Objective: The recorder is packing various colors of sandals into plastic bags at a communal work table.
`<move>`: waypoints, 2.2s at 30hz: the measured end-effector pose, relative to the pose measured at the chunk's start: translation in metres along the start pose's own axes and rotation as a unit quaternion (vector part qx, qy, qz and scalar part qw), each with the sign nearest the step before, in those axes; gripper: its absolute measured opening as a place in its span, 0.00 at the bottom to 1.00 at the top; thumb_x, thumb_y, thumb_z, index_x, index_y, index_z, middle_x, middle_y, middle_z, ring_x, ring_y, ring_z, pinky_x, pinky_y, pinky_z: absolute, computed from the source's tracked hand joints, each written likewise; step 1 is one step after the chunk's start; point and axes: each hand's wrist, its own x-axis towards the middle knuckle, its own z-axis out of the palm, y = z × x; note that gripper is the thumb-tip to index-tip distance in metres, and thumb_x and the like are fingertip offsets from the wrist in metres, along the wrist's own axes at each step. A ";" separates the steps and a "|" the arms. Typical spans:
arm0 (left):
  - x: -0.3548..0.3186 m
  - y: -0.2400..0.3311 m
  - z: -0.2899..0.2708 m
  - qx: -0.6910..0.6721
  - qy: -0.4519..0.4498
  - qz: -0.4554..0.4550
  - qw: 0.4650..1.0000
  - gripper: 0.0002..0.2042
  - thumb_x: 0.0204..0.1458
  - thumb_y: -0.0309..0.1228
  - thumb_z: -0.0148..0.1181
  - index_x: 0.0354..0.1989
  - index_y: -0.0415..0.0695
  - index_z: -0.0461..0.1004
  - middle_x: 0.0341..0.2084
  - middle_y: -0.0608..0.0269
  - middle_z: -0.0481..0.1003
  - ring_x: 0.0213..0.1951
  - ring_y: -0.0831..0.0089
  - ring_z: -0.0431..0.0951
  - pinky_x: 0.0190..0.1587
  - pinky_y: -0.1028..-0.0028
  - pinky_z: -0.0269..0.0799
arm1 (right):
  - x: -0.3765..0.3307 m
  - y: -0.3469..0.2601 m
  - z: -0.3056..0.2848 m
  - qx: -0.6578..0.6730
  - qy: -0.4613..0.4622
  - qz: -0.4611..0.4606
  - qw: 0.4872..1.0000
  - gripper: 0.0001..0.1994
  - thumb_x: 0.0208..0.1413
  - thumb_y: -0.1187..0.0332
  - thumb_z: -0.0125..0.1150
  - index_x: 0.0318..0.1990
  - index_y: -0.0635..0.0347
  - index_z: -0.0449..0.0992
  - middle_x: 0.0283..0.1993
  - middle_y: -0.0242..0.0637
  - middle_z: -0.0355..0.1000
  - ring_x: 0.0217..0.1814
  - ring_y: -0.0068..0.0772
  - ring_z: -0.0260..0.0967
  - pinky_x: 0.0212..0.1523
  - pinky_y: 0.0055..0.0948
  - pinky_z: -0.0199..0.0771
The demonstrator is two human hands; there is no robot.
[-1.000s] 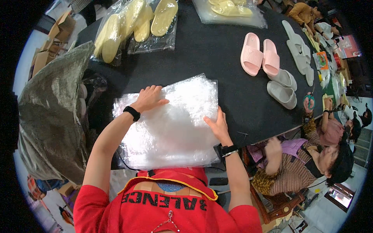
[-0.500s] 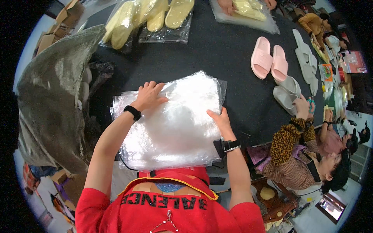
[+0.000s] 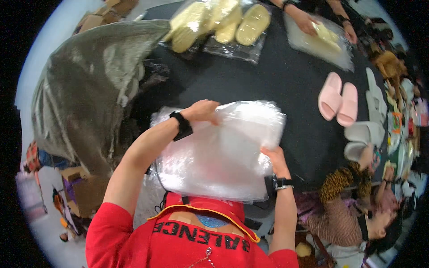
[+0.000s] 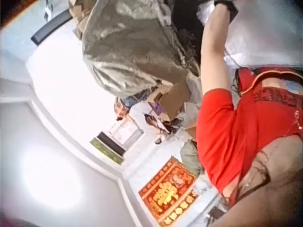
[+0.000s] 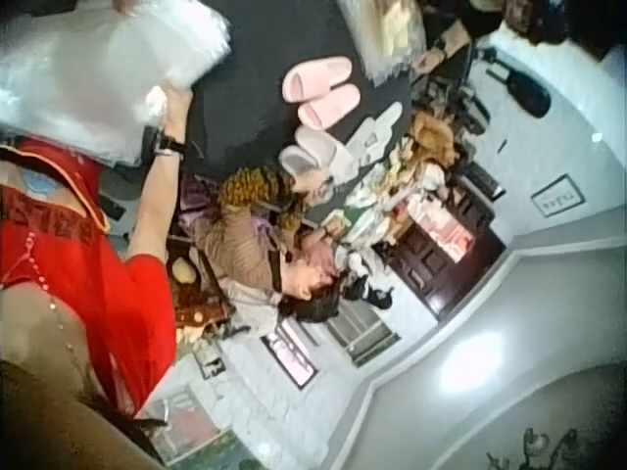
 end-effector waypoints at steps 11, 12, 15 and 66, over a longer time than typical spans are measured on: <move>-0.148 0.048 0.067 0.149 -0.005 0.155 0.977 0.46 0.31 0.51 0.66 0.62 0.64 0.48 0.63 0.49 0.42 0.64 0.44 0.36 0.55 0.36 0.34 | 0.005 0.003 -0.003 0.000 -0.017 0.009 1.000 0.17 0.48 0.72 0.56 0.46 0.72 0.68 0.41 0.40 0.70 0.38 0.30 0.69 0.40 0.27 0.69; -0.176 0.046 0.077 0.126 -0.036 0.130 0.983 0.46 0.30 0.51 0.66 0.62 0.65 0.49 0.63 0.49 0.42 0.64 0.45 0.35 0.55 0.34 0.32 | -0.006 -0.011 0.012 -0.048 -0.058 -0.024 0.997 0.17 0.49 0.71 0.56 0.45 0.72 0.69 0.40 0.40 0.71 0.37 0.29 0.70 0.40 0.26 0.69; -0.195 0.022 0.113 0.119 -0.038 0.082 0.989 0.45 0.29 0.51 0.67 0.61 0.67 0.50 0.63 0.51 0.41 0.64 0.45 0.35 0.54 0.33 0.31 | 0.014 -0.006 0.015 -0.005 -0.034 0.011 0.999 0.15 0.46 0.73 0.58 0.42 0.71 0.71 0.40 0.40 0.71 0.38 0.28 0.69 0.40 0.26 0.69; -0.238 -0.021 -0.164 -0.606 0.540 0.067 0.581 0.13 0.53 0.30 0.51 0.45 0.39 0.66 0.39 0.61 0.71 0.41 0.72 0.71 0.45 0.72 0.67 | -0.058 0.038 0.085 -0.460 -0.108 -0.257 0.843 0.39 0.38 0.43 0.62 0.59 0.41 0.57 0.63 0.40 0.48 0.64 0.46 0.46 0.58 0.60 0.43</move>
